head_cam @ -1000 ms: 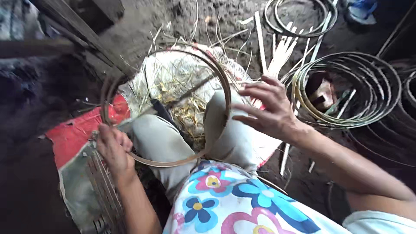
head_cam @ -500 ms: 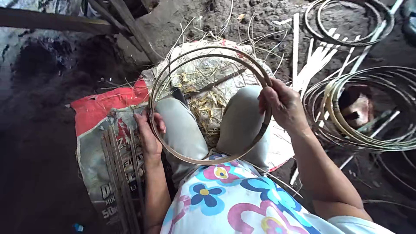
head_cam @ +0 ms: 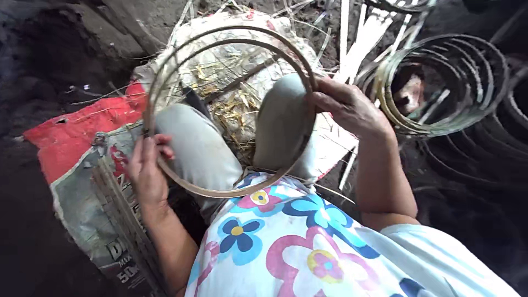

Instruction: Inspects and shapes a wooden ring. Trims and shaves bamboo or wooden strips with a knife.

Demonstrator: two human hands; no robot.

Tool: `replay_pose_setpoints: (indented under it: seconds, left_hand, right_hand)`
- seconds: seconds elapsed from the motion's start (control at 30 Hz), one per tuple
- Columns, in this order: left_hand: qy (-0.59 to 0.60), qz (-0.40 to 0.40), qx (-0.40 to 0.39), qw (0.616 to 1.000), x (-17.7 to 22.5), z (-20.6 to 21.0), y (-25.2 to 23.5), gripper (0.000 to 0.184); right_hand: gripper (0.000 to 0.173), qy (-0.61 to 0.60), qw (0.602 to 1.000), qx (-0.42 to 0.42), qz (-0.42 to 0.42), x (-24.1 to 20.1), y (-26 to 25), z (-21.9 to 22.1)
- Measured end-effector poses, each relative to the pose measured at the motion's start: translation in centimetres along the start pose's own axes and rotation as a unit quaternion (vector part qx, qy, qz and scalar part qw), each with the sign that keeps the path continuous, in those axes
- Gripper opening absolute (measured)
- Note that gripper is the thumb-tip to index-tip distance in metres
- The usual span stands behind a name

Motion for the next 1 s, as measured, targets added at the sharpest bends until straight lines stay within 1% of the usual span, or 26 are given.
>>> replay_pose_setpoints:
  seconds: [0.1, 0.17, 0.23, 0.27, 0.3, 0.33, 0.37, 0.43, 0.47, 0.5, 0.53, 0.57, 0.6, 0.63, 0.67, 0.73, 0.77, 0.8, 0.83, 0.87, 0.9, 0.97, 1.0]
  left_hand:
    - [-0.063, 0.019, 0.003, 0.998, -1.0, -1.8, 0.0, 0.031]
    - [-0.062, 0.026, 0.044, 0.997, -1.6, -2.6, 0.3, 0.028]
    - [-0.039, 0.023, 0.123, 0.991, -1.6, -1.9, 0.8, 0.021]
    - [-0.029, 0.019, 0.157, 0.987, -1.4, -1.0, 1.2, 0.022]
    - [-0.018, 0.016, 0.175, 0.984, -1.1, 0.3, 1.8, 0.022]
    - [0.002, 0.014, 0.172, 0.985, -1.0, 1.6, 2.5, 0.023]
    - [0.025, 0.009, 0.149, 0.988, -1.3, 2.8, 3.4, 0.024]
    - [0.041, 0.000, 0.087, 0.995, -2.8, 4.1, 5.1, 0.035]
    - [0.013, 0.025, 0.075, 0.997, -3.1, 4.3, 5.6, 0.046]
    - [-0.034, 0.085, 0.079, 0.993, -3.0, 4.2, 5.7, 0.060]
    - [-0.089, 0.159, 0.094, 0.979, -2.3, 3.8, 5.4, 0.073]
    - [-0.143, 0.238, 0.109, 0.954, -0.9, 3.6, 4.6, 0.081]
    - [-0.205, 0.313, 0.123, 0.919, 1.0, 3.7, 3.5, 0.085]
    - [-0.267, 0.376, 0.117, 0.880, 3.1, 4.2, 2.4, 0.083]
    - [-0.323, 0.423, 0.089, 0.842, 5.2, 5.1, 1.2, 0.079]
    - [-0.414, 0.467, 0.004, 0.781, 8.7, 7.8, -0.8, 0.073]
    - [-0.444, 0.481, -0.024, 0.756, 9.7, 9.2, -1.7, 0.066]
    - [-0.446, 0.496, -0.036, 0.744, 10.1, 10.1, -2.7, 0.054]
    - [-0.434, 0.495, -0.043, 0.752, 10.0, 10.5, -3.5, 0.042]
    - [-0.422, 0.481, -0.038, 0.768, 9.9, 10.4, -4.2, 0.034]
    - [-0.412, 0.461, -0.021, 0.786, 9.8, 10.0, -4.6, 0.030]
    - [-0.377, 0.421, 0.020, 0.825, 9.1, 9.1, -4.8, 0.031]
    - [-0.361, 0.404, 0.040, 0.840, 8.4, 9.0, -4.5, 0.032]
  right_hand:
    - [0.036, -0.126, 0.989, -0.016, 0.069, 0.6, 1.1, 0.0]
    - [0.037, -0.162, 0.982, -0.032, 0.094, 1.4, 2.2, 0.6]
    - [0.044, -0.141, 0.987, -0.045, 0.068, 2.0, 3.1, 1.7]
    - [0.047, -0.112, 0.992, -0.044, 0.049, 2.0, 3.0, 2.1]
    - [0.048, -0.074, 0.996, -0.028, 0.036, 1.8, 2.6, 2.1]
    - [0.046, -0.038, 0.999, -0.001, 0.025, 1.4, 1.9, 1.7]
    - [0.045, -0.009, 0.999, 0.030, 0.012, 0.9, 0.9, 1.0]
    - [0.041, 0.027, 0.995, 0.092, -0.014, -0.4, -1.6, -1.4]
    - [0.040, 0.037, 0.992, 0.114, -0.041, -1.4, -2.7, -2.6]
    - [0.038, 0.046, 0.989, 0.120, -0.077, -2.4, -3.6, -3.8]
    - [0.037, 0.058, 0.986, 0.106, -0.119, -3.6, -4.2, -4.6]
    - [0.036, 0.079, 0.981, 0.079, -0.156, -4.8, -4.6, -5.0]
    - [0.036, 0.104, 0.977, 0.043, -0.181, -6.0, -5.0, -4.9]
    - [0.035, 0.122, 0.970, 0.004, -0.209, -7.1, -5.5, -4.3]
    - [0.035, 0.132, 0.960, -0.038, -0.243, -8.0, -6.0, -3.4]
    - [0.033, 0.132, 0.938, -0.100, -0.305, -9.6, -6.8, -1.2]
    - [0.032, 0.123, 0.929, -0.108, -0.332, -10.2, -7.2, -0.4]
    - [0.030, 0.106, 0.928, -0.111, -0.340, -10.6, -7.4, 0.0]
    - [0.029, 0.084, 0.934, -0.117, -0.327, -10.7, -7.4, 0.1]
    - [0.028, 0.054, 0.945, -0.121, -0.301, -10.4, -7.3, -0.3]
    - [0.028, 0.024, 0.955, -0.122, -0.270, -9.7, -7.2, -1.0]
    - [0.031, -0.035, 0.971, -0.121, -0.202, -8.3, -6.7, -2.4]
    - [0.034, -0.065, 0.974, -0.120, -0.180, -7.8, -6.6, -2.8]
Point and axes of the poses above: each hand's wrist, its own y-axis away from the middle knuckle, its own z-axis out of the palm, x = y × z, the point moved 1 cm from there along -y, towards the middle knuckle, and after that the axes turned 13 degrees about x, right-handed, at the moved point
